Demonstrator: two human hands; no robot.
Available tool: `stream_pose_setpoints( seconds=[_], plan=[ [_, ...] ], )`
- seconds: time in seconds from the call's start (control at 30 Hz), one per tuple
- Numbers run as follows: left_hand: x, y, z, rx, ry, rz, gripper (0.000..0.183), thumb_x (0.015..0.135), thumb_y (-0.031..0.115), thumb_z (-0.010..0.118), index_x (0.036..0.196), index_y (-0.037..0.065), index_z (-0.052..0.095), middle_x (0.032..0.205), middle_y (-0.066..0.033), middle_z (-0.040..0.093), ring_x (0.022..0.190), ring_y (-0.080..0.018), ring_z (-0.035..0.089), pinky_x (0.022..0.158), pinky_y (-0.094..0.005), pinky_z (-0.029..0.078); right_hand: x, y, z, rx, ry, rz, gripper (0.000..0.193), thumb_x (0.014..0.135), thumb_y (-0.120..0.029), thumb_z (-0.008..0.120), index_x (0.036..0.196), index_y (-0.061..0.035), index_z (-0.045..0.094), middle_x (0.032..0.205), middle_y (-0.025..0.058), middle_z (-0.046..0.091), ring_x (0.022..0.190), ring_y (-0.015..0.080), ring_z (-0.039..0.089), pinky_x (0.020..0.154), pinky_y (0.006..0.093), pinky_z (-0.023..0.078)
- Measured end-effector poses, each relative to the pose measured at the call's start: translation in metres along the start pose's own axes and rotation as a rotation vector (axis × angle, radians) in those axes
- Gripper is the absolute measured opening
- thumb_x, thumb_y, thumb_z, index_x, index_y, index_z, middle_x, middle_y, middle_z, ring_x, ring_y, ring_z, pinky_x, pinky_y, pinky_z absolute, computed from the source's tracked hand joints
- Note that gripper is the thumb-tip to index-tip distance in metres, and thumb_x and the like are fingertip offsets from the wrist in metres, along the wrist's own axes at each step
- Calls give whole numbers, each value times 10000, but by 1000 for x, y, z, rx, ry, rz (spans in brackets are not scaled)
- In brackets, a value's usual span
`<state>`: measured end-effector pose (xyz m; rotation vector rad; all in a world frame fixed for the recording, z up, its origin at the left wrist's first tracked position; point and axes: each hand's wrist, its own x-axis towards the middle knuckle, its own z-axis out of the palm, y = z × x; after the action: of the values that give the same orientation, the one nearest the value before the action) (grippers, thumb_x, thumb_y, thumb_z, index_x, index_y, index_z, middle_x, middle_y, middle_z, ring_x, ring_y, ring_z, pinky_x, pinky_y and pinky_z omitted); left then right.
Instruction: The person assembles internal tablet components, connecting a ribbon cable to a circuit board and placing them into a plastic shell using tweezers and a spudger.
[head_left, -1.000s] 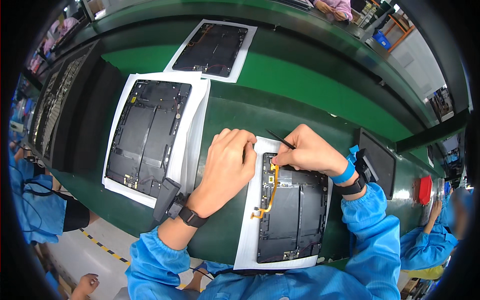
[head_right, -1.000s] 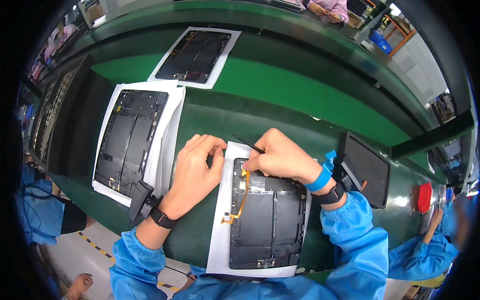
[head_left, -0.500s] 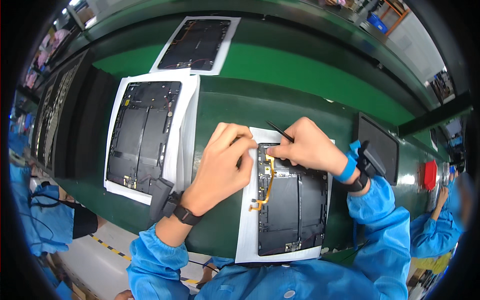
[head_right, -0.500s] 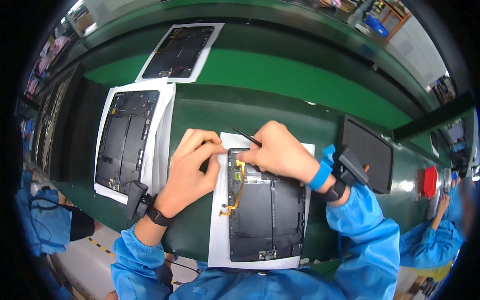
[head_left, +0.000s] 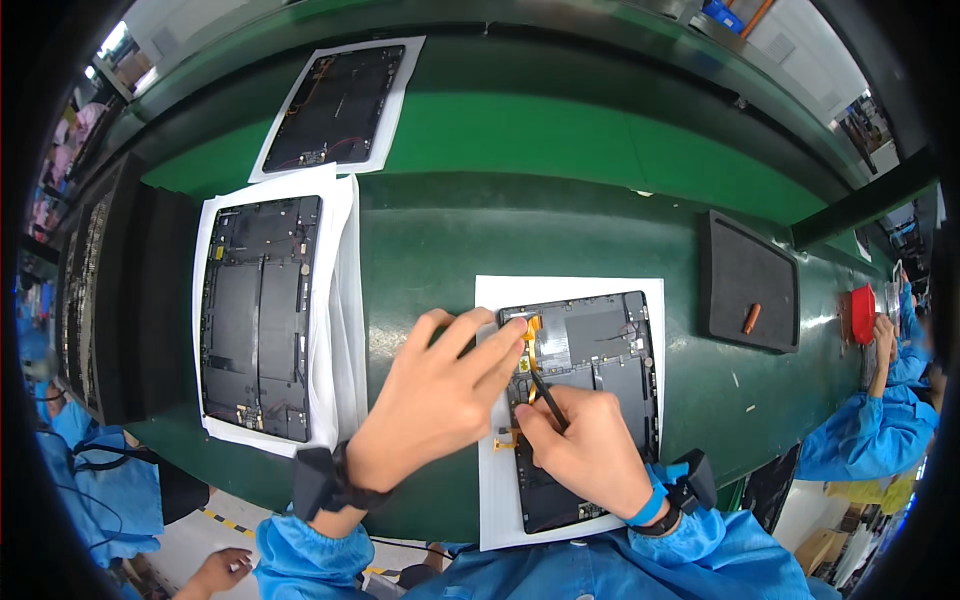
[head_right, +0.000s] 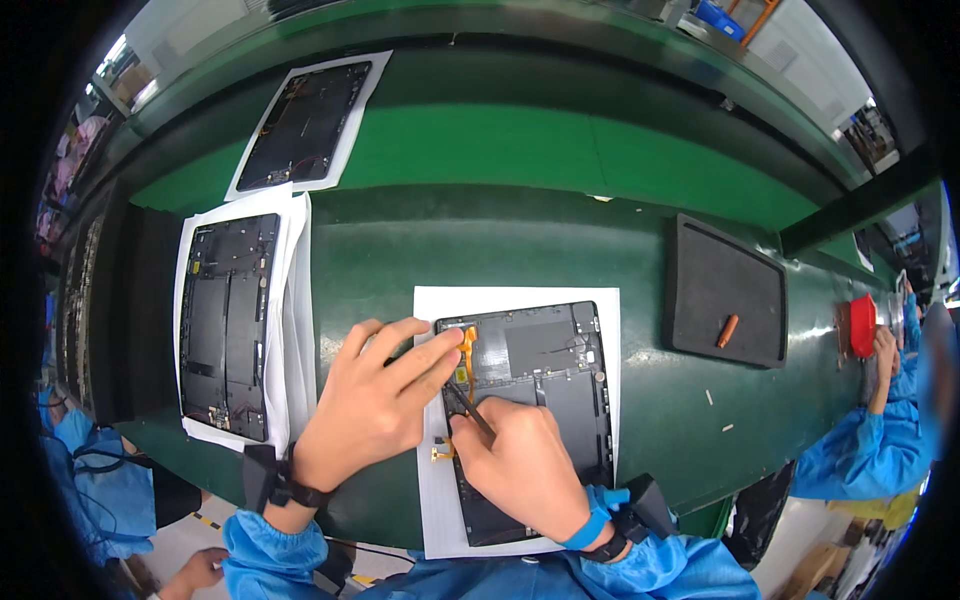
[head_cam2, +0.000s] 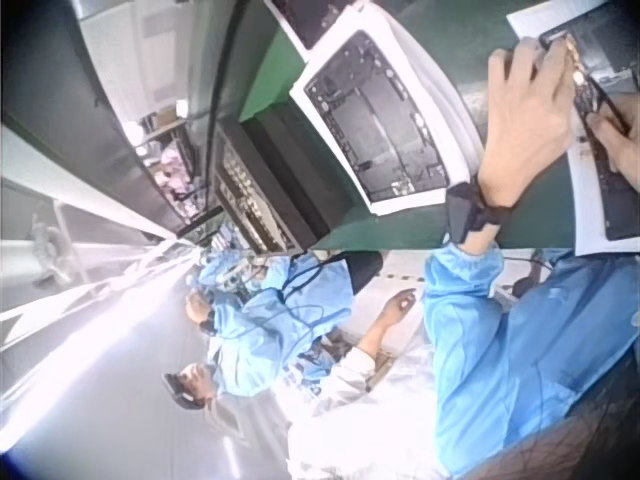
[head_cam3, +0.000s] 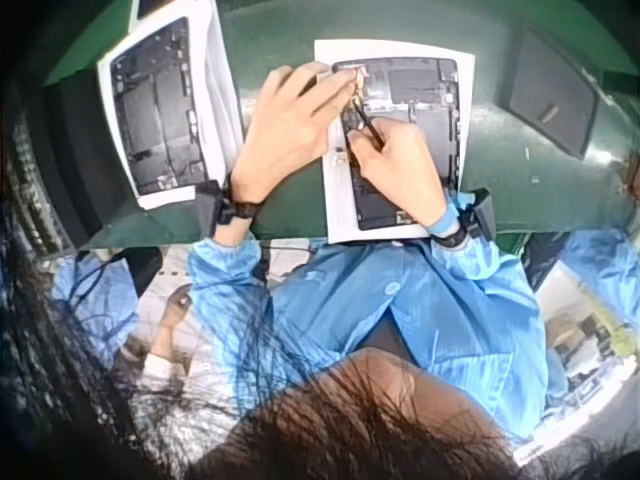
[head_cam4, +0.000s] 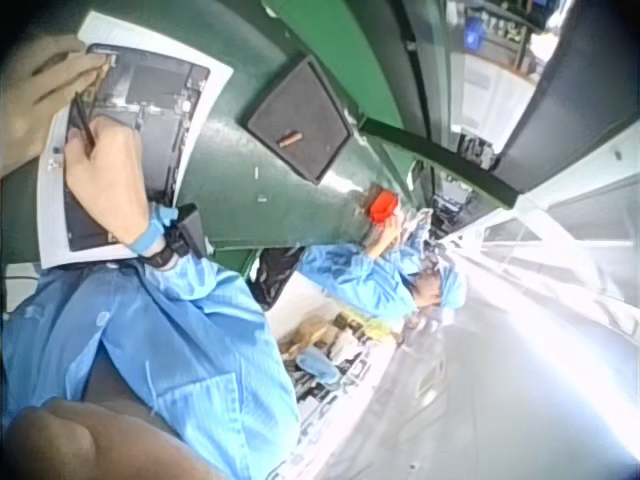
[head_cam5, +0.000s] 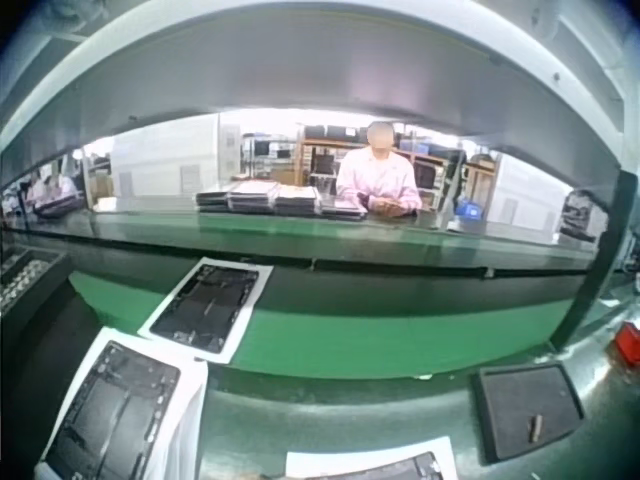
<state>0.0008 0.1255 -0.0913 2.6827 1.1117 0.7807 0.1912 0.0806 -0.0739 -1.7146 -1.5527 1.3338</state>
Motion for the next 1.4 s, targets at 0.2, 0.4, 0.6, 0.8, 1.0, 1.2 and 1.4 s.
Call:
stream_pose_setpoints(
  seconds=[0.2, 0.4, 0.6, 0.8, 1.0, 1.2, 1.4],
  plan=[
    [-1, 2, 0, 70, 19, -21, 421, 670, 34, 682, 1084, -16, 742, 1270, -60, 674, 1131, -306, 604, 902, -459, 498, -1, -22, -3, -111, 78, 13, 390, 877, -212, 801, 666, 46, 598, 553, 146, 605, 447, 247, 605, 461, 371, 456],
    [1, -8, 3, 10, 36, -21, 434, 647, -11, 674, 1073, 11, 754, 1251, -57, 685, 1114, -306, 607, 913, -462, 494, 4, -10, -9, 70, 11, 173, 264, 874, -77, 765, 707, 50, 604, 570, 103, 603, 508, 99, 482, 483, 322, 424],
    [2, -7, 3, -46, 43, -49, 415, 645, -25, 671, 1050, 1, 754, 1229, -61, 698, 1101, -306, 612, 900, -460, 491, 1, -5, -14, 276, 38, 166, 196, 889, -58, 730, 739, 21, 631, 603, 11, 596, 563, 43, 514, 499, 253, 407],
    [2, -6, 4, -12, 29, -40, 462, 650, -30, 663, 1105, 2, 737, 1255, -61, 681, 1111, -306, 604, 923, -450, 484, 3, -14, -22, 400, 85, 222, 116, 817, 55, 775, 877, 78, 678, 766, 89, 743, 648, 55, 640, 564, 210, 482],
    [0, -1, 3, 10, -44, -65, 544, 652, -23, 659, 1192, 7, 710, 1314, -56, 640, 1166, -291, 575, 1004, -470, 460, 4, -11, -29, 262, -59, 282, 134, 889, -46, 745, 953, 72, 748, 708, 75, 727, 596, 53, 598, 526, 213, 439],
    [1, 2, 1, 32, -98, -93, 591, 667, -24, 659, 1254, 37, 693, 1350, -36, 619, 1204, -289, 556, 1085, -516, 422, -1, -11, -26, 381, -64, 396, 234, 987, -147, 675, 867, 43, 740, 648, 55, 694, 526, 50, 547, 483, 233, 399],
    [0, 2, 2, 40, -119, -105, 596, 678, -31, 651, 1267, 53, 689, 1364, -25, 614, 1210, -284, 554, 1099, -519, 412, 0, -18, -17, 180, -43, 350, 302, 999, -128, 623, 762, 47, 685, 564, 74, 660, 491, 74, 561, 460, 264, 405]
  ],
)
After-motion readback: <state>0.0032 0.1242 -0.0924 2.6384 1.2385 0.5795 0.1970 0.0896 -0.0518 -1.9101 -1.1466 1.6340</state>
